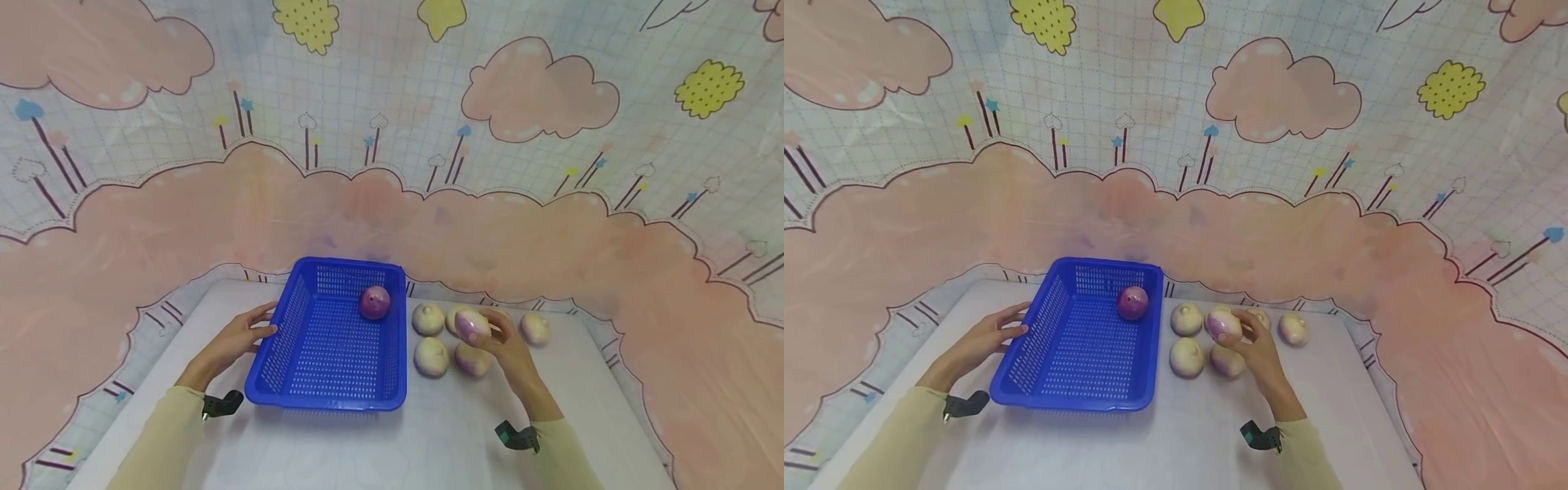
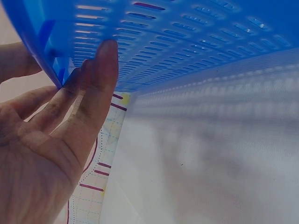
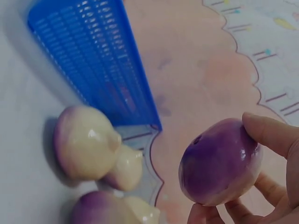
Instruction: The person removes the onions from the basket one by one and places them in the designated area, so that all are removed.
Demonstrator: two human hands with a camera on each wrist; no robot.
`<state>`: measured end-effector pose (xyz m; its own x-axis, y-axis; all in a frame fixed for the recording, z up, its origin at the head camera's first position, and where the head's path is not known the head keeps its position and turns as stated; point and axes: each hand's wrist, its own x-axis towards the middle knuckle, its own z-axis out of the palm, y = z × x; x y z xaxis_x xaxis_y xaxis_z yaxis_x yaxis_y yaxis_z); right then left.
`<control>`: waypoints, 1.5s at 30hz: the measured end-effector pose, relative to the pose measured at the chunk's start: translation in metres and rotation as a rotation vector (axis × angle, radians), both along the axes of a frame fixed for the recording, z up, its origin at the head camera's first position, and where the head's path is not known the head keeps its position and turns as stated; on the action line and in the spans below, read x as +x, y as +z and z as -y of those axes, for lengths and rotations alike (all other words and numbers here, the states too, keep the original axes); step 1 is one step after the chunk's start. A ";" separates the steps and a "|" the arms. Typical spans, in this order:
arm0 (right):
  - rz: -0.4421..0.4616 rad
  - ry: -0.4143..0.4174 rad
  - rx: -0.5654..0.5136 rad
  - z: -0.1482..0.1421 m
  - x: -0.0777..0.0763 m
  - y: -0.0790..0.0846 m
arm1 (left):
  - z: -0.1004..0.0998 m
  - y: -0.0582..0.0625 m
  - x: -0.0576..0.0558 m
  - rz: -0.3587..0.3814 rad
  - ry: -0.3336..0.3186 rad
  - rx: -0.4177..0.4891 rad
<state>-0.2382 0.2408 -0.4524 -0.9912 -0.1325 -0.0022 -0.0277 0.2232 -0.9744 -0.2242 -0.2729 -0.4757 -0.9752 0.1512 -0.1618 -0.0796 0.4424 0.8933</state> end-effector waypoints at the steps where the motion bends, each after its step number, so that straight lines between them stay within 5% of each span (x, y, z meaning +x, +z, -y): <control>1: 0.002 -0.012 0.006 -0.002 0.001 0.000 | 0.000 0.000 0.000 -0.001 0.001 -0.002; 12: -0.026 -0.169 0.195 -0.035 0.011 -0.007 | -0.001 0.002 0.000 0.005 -0.001 -0.012; 21: 0.002 -0.241 0.229 -0.053 0.019 -0.019 | 0.000 0.003 0.001 0.004 0.002 -0.016; 35: -0.021 -0.247 0.308 -0.063 0.004 -0.052 | 0.000 0.003 0.003 -0.014 -0.005 -0.016; 45: -0.057 -0.224 0.463 -0.066 -0.001 -0.072 | -0.001 0.003 0.002 -0.010 -0.005 -0.013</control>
